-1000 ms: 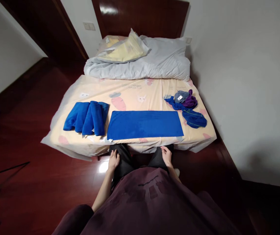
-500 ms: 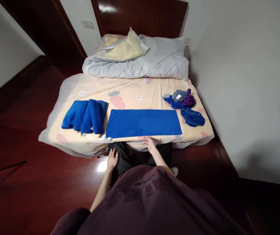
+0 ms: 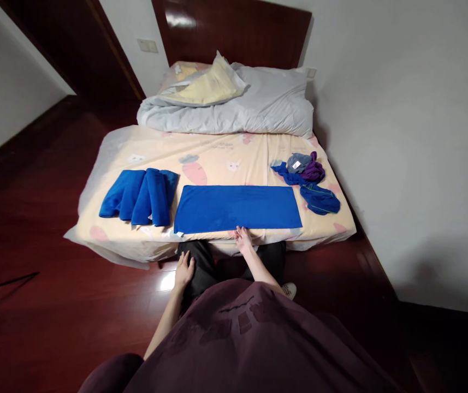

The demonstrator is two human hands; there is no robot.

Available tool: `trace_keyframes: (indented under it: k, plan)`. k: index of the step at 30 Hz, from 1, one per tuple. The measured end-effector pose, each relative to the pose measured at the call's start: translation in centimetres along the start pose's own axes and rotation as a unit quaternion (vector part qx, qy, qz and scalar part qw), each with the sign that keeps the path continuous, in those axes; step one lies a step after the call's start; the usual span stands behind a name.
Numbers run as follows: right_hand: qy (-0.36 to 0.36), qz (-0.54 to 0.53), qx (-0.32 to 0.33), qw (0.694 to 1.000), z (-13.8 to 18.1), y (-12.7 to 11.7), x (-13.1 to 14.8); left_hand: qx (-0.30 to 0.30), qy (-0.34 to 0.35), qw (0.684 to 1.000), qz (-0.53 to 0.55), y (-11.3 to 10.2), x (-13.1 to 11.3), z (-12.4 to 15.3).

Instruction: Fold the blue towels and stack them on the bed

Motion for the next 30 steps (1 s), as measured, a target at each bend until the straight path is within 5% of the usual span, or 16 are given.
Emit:
trace_keyframes:
  k: [13,30]
  plan:
    - [0.041,-0.044,-0.058,0.997,0.0,-0.4,0.1,-0.011,0.011,1.000,-0.006,0.0,-0.3,0.2]
    - [0.018,-0.039,0.006,0.999,0.0,-0.6,-0.1,-0.025,0.018,0.999,-0.007,0.0,-0.5,0.5]
Point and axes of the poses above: each hand's wrist, its own z-axis away from the middle knuckle, its own y-axis out of the palm, x = y × z, the point moved 2 cm from there along -z, towards the middle knuckle, and after that the axes turned 3 degrees about z, right-handed, at the moved point
